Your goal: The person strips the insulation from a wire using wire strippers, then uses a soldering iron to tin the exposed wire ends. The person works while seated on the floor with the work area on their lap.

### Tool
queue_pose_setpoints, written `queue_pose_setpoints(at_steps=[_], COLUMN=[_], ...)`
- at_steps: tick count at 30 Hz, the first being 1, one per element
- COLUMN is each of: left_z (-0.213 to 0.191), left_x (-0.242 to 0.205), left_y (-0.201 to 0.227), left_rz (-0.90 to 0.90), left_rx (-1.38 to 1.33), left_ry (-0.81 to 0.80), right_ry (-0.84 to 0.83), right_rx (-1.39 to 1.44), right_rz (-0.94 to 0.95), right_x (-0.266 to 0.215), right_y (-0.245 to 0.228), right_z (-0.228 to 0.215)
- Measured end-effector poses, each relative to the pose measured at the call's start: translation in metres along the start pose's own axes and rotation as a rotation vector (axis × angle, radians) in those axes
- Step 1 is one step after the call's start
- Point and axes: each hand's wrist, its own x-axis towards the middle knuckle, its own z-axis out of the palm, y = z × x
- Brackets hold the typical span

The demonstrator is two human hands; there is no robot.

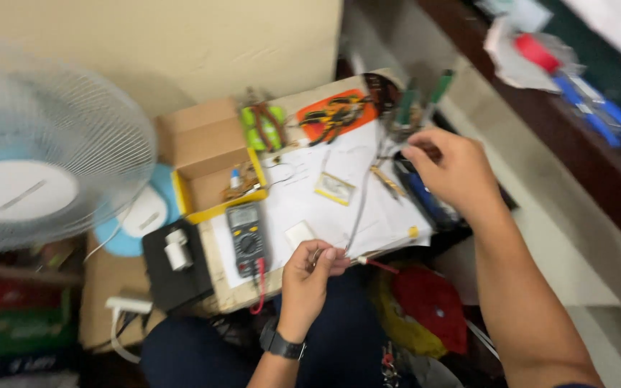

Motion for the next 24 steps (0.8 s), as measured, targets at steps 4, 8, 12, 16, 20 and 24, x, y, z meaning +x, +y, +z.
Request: queue_pose_setpoints(at_steps=[4, 8, 12, 16, 20, 24], left_z=[-0.016, -0.032, -0.044, -0.049, -0.058, -0.068], left_x=[0.006, 0.008, -0.001, -0.002, -0.001, 0.004], left_y=[0.013, 0.018, 0.032, 0.040, 0.049, 0.050], left_rz=[0.024, 0.124, 0.157, 0.165, 0.139, 0.139], left_rx=[0.011, -0.033, -0.038, -0.048, -0.089, -0.160], left_ry=[0.161, 0.287, 0.345, 0.345, 0.350, 0.355], right_ry=[0.127, -0.098, -0.223, -0.142, -0.349, -0.318], right_rx=[0.274, 0.101, -0.013, 0.030, -0.143, -0.228], right_rz=[-0.189, -0.247, -0.097, 0.158, 0.315, 0.326], right_x=[-0.011, 0.035, 0.096, 0.146, 0.157, 0.170], right_y=[-0.044, -0.054, -0.061, -0.051, -0.047, -0.014], right_z=[0.065, 0.159, 0.219, 0.249, 0.256, 0.284])
